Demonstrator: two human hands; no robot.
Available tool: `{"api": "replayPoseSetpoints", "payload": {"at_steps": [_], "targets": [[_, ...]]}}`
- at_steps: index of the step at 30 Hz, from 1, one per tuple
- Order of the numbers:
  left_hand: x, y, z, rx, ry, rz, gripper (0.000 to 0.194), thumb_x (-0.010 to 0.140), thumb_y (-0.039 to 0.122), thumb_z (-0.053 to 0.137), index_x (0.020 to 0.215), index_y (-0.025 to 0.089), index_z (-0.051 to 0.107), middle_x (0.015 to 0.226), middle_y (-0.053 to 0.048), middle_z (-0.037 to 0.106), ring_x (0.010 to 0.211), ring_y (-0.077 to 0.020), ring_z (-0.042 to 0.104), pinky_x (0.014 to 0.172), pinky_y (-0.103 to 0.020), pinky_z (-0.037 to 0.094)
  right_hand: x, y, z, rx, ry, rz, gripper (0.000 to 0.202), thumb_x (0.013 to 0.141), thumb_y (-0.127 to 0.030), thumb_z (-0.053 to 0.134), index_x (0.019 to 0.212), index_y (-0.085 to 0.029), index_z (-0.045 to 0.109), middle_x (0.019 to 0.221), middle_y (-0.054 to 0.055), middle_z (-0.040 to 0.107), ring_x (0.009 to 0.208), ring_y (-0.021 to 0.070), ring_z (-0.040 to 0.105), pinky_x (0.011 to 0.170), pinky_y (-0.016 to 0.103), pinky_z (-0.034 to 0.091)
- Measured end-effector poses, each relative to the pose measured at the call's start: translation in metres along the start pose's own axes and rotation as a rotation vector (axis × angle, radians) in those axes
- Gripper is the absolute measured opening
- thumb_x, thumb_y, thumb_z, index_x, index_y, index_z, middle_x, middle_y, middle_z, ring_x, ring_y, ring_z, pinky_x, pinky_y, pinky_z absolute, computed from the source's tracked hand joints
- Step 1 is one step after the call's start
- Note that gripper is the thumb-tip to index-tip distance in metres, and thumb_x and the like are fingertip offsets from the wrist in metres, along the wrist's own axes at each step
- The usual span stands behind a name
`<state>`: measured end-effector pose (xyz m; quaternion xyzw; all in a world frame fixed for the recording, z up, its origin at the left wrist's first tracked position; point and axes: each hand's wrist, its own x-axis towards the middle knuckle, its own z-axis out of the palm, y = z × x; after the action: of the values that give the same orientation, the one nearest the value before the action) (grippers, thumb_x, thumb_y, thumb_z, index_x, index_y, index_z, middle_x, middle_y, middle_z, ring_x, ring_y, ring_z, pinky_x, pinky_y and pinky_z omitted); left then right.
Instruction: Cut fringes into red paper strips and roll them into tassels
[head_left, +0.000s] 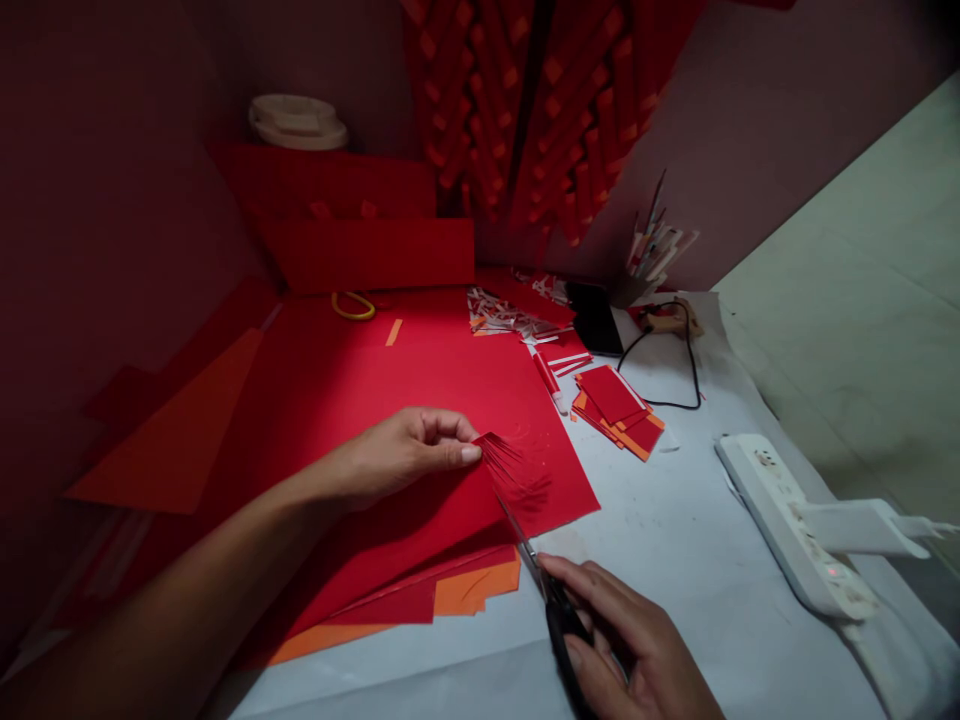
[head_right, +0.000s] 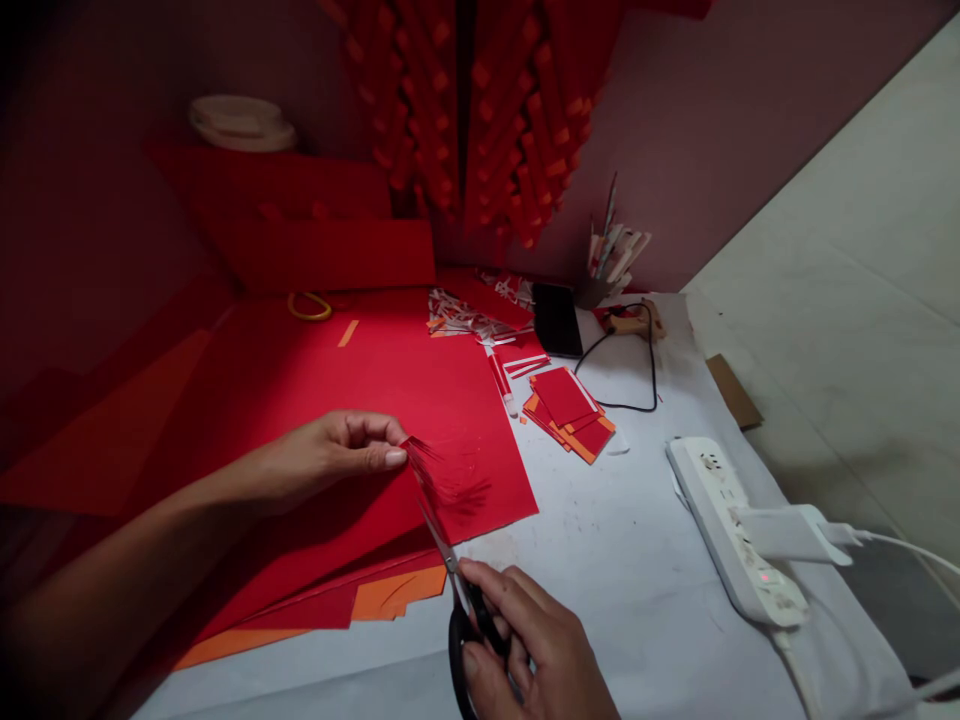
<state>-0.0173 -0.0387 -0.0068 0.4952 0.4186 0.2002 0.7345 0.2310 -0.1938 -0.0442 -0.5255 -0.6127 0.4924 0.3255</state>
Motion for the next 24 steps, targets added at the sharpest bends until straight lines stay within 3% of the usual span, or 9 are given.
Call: {"api": "replayPoseSetpoints", "payload": {"at_steps": [11,24], "targets": [[-0.0004,0.0012,0.0015,-0.005,0.019,0.001,0.024,0.08,0.039,0.073,0.079,0.017,0.063,0.068,0.005,0.056,0.059,-0.008,0.041,0.058,-0.022,0.029,-0.001,0.0016,0.0004,-0.016,0.02,-0.009,0.043,0.086,-0.023,0.055,0.127,-0.027,0.064,0.083,0.006,0.066,0.052,0.0136,0.057,0.037,0.019,0.042],[0.0007,-0.001,-0.0001,-0.009,0.008,0.003,0.028,0.079,0.04,0.075,0.08,0.016,0.064,0.069,0.004,0.057,0.059,-0.0079,0.042,0.058,-0.022,0.028,-0.0018,0.0024,-0.0004,-0.012,0.012,0.001,0.043,0.087,-0.022,0.055,0.129,-0.027,0.065,0.084,0.007,0.066,0.057,0.0154,0.061,0.043,0.019,0.048]]}}
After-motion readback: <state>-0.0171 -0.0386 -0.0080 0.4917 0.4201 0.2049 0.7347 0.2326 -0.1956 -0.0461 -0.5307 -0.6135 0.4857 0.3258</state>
